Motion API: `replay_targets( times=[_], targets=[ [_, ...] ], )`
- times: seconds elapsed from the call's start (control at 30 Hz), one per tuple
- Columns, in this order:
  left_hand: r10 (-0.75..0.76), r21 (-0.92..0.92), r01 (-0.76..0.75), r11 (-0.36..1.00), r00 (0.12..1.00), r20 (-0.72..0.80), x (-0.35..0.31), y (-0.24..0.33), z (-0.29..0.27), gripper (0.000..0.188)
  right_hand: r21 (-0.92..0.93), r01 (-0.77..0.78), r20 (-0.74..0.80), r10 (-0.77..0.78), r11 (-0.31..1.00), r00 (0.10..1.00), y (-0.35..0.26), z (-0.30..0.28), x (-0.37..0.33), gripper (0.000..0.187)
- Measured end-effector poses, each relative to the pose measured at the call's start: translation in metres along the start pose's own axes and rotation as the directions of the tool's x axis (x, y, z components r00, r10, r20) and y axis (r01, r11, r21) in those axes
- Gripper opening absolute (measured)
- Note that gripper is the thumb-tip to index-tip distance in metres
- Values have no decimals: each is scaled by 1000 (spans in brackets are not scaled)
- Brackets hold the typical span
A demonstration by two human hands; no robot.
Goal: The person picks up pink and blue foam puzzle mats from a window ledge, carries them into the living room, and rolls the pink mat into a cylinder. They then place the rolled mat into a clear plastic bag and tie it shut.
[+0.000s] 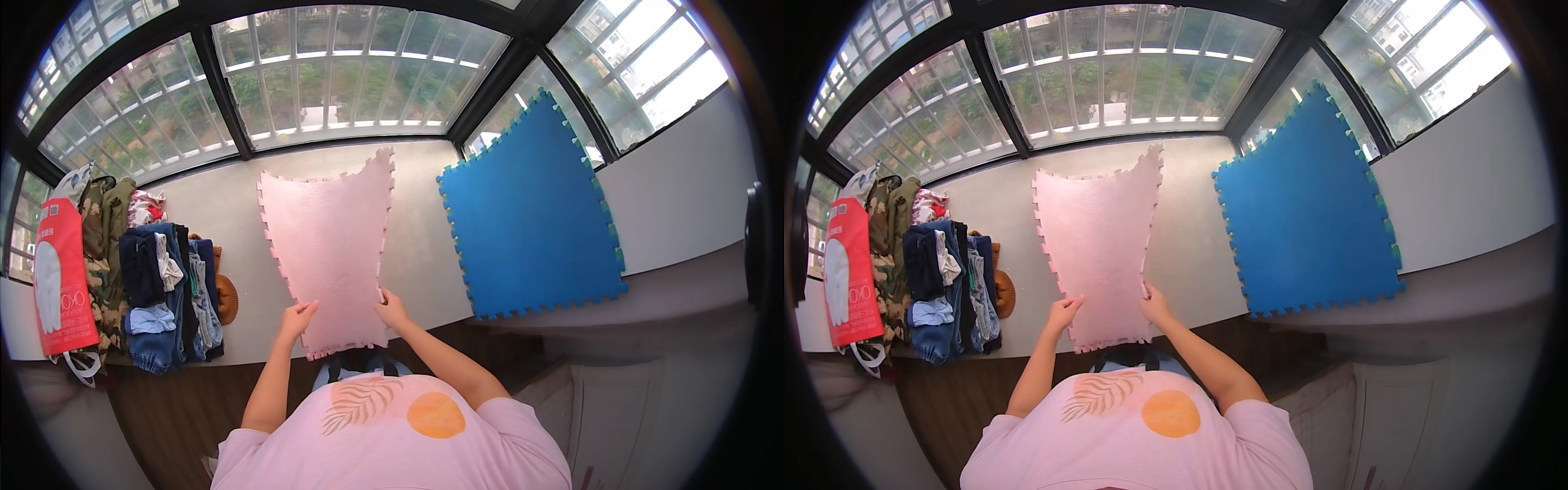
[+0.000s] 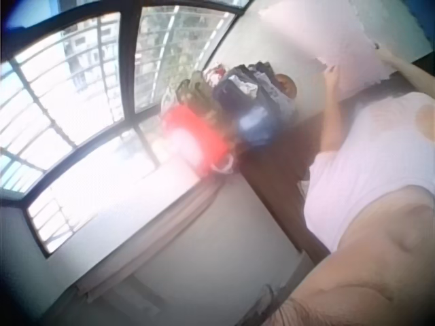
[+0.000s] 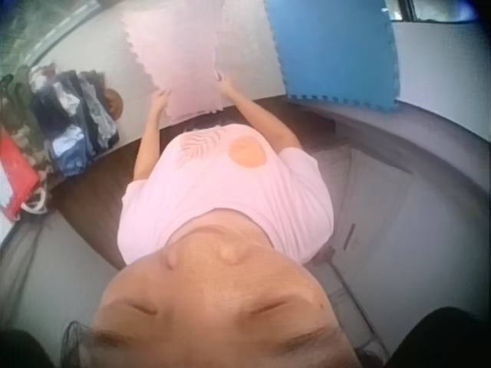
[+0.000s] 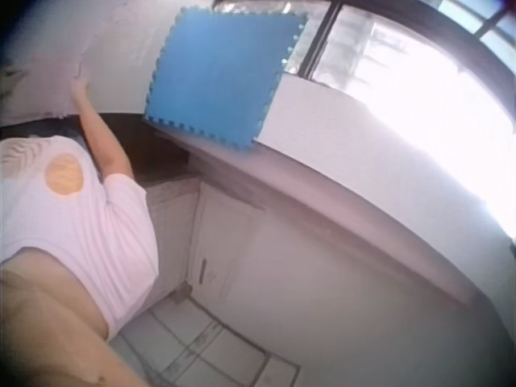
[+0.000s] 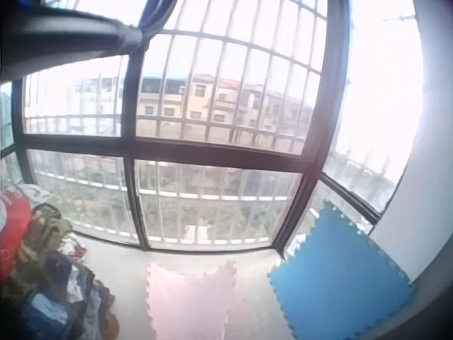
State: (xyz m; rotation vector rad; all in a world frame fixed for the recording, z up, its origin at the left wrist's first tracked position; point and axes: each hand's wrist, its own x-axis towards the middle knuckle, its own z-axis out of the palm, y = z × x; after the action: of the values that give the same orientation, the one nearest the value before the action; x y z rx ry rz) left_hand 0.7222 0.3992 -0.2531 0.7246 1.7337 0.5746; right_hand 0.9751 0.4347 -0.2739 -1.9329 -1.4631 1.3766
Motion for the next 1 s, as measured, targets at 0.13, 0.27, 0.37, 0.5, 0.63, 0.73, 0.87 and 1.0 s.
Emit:
replay_targets(
  times=[0.13,0.27,0.37,0.5,0.63,0.73,0.87,1.0],
  targets=[
    [22,25,-19,999,995,-100,7,5,33,60,-252,311,-6,-323,916,946,-33,37,-26,53],
    [58,109,-45,993,990,-128,6,15,55,60,-280,295,227,-236,914,945,-48,64,-43,44],
    [46,177,-12,984,981,-189,15,-6,64,49,-376,323,241,-245,868,939,-33,89,-50,42],
    [75,176,-24,984,956,-285,29,-37,60,36,-387,342,305,-231,857,924,-39,91,-46,46],
    [97,178,-48,983,954,-283,27,-46,42,37,-335,487,246,-424,806,871,-68,13,-6,45],
    [75,31,-70,997,968,-238,22,-52,38,33,-563,375,-301,-606,736,737,-85,-139,31,36],
    [40,-183,-59,981,993,-108,32,-72,32,32,-749,-195,-653,-657,633,376,-119,-351,10,35],
    [68,-246,-81,966,996,-62,38,-81,31,33,-639,-518,-769,-489,568,412,-108,-453,-12,34]
  ],
)
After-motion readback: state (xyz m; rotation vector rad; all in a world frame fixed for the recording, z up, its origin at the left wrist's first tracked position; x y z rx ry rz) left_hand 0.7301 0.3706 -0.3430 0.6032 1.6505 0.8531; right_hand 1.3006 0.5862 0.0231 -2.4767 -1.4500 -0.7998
